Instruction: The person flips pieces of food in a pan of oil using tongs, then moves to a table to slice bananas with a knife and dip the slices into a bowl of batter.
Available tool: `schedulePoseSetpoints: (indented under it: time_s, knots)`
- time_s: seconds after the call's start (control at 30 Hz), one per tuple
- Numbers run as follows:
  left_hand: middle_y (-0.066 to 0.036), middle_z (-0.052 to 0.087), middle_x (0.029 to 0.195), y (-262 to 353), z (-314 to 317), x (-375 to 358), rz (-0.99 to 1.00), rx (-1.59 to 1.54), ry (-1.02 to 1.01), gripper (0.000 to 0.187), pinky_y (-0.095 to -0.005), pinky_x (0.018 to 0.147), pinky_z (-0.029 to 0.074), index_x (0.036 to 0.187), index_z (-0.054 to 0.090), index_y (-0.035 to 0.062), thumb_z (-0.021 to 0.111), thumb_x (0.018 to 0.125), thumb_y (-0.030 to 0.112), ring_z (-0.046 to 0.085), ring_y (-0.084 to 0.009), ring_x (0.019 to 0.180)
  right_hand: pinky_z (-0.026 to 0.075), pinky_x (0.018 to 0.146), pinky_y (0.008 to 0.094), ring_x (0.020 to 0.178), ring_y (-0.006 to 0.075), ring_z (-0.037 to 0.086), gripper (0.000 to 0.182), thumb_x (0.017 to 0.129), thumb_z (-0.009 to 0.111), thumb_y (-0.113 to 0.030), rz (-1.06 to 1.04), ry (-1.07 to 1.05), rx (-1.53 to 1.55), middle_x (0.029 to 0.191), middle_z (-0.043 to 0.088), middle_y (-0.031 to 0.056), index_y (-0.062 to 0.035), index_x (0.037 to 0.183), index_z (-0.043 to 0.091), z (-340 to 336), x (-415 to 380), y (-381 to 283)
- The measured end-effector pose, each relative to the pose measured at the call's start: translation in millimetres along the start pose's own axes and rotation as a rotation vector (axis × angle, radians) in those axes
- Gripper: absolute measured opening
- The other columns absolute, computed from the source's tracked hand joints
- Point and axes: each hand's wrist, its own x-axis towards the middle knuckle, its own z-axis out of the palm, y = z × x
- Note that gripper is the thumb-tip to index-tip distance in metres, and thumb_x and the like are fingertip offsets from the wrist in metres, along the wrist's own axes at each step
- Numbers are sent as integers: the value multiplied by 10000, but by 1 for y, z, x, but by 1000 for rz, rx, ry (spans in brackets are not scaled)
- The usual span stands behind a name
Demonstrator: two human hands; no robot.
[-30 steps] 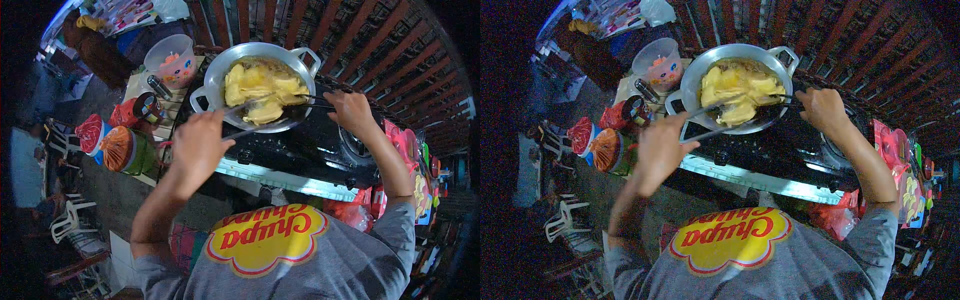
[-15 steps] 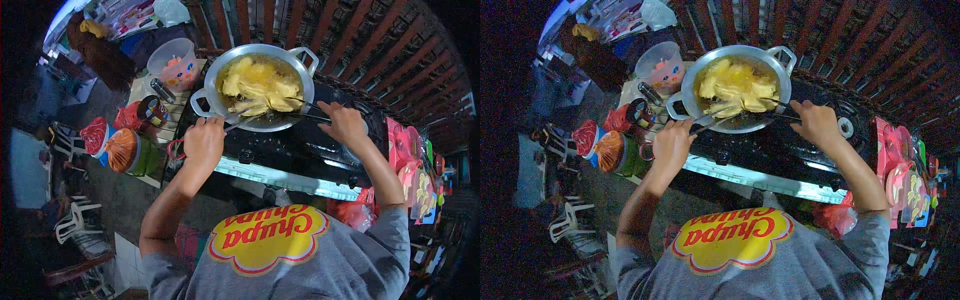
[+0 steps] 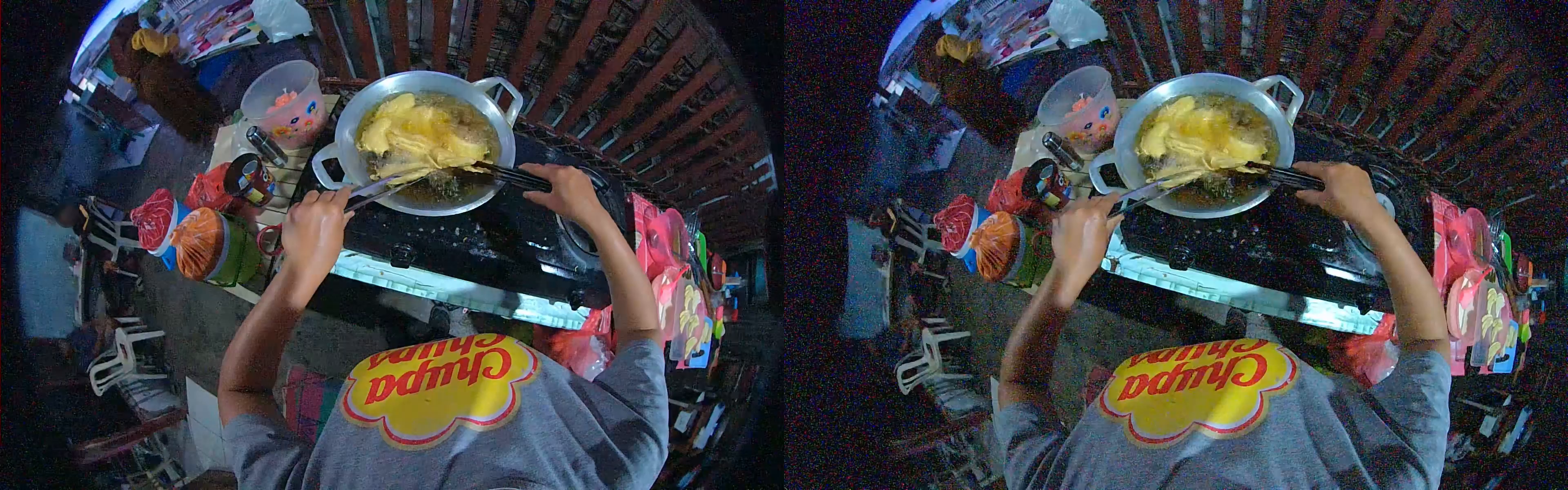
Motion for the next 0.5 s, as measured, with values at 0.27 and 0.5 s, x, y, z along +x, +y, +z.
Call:
schedulePoseSetpoints:
  time_s: [0.27, 0.5]
  knots:
    - [-99, 657, 882, -4, -3, 4, 0, -29, -2, 345, -371, 694, 495, 1016, 635, 78, 695, 715, 235, 620, -261, 823, 506, 755, 415, 860, 317, 627, 531, 719, 691, -344, 2, 39, 17, 1023, 631, 124, -209, 1210, 543, -5, -8, -22]
    - [-74, 655, 874, -7, -1, 5, 24, -5, 13, 324, -351, 684, 503, 1014, 622, 85, 683, 727, 222, 612, -237, 824, 522, 666, 452, 771, 317, 636, 571, 722, 689, -386, 19, 129, -72, 943, 608, 110, -221, 1239, 513, 19, -1, -28]
